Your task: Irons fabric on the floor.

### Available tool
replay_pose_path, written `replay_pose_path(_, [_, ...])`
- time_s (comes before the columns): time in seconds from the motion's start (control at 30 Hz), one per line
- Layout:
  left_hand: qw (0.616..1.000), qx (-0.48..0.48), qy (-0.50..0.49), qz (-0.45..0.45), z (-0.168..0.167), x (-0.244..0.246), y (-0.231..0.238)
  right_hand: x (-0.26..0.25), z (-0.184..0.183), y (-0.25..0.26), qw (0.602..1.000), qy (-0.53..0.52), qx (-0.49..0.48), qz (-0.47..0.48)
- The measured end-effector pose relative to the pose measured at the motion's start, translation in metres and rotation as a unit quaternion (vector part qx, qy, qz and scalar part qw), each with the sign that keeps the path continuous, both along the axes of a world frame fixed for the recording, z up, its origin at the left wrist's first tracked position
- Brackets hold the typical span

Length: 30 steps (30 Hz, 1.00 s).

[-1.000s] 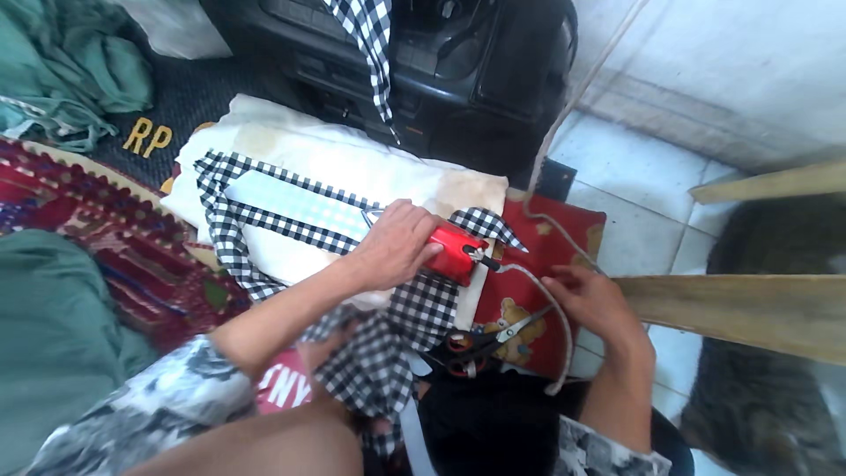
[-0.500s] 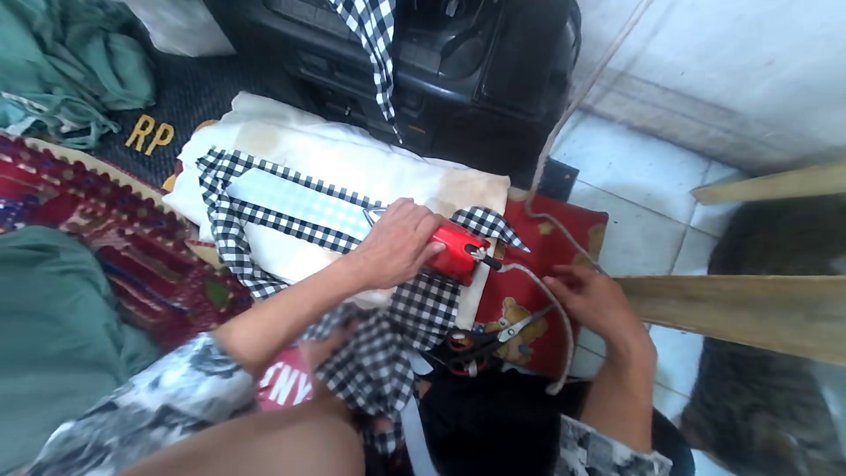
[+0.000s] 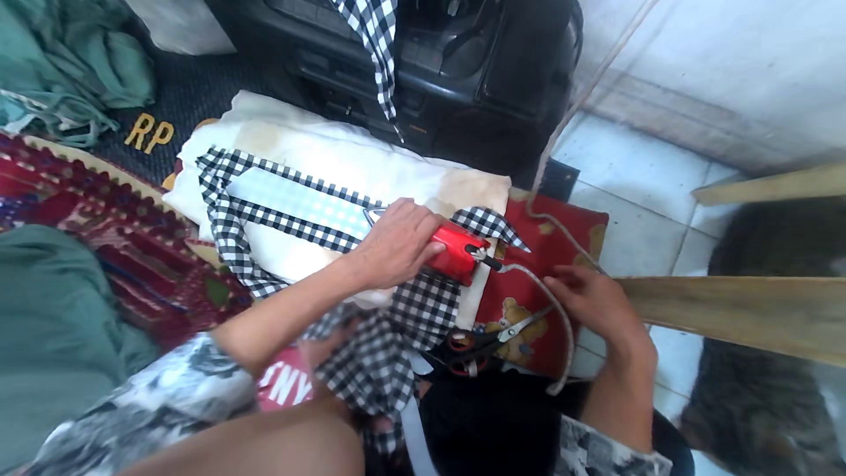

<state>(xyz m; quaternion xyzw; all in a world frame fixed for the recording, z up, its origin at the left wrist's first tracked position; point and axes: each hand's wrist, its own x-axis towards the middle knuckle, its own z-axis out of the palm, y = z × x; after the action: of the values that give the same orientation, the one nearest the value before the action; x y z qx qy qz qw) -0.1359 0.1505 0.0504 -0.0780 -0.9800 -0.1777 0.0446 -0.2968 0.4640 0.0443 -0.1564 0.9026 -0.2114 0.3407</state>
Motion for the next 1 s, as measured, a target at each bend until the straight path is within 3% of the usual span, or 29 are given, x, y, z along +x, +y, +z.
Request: replay_pose_path(1.0, [1.000,0.001,0.004,-0.012,-0.0008,0.0059,-0.0094,-0.0006,-0.0011,0.0023,1.000,-0.001,-0.006,-0.003])
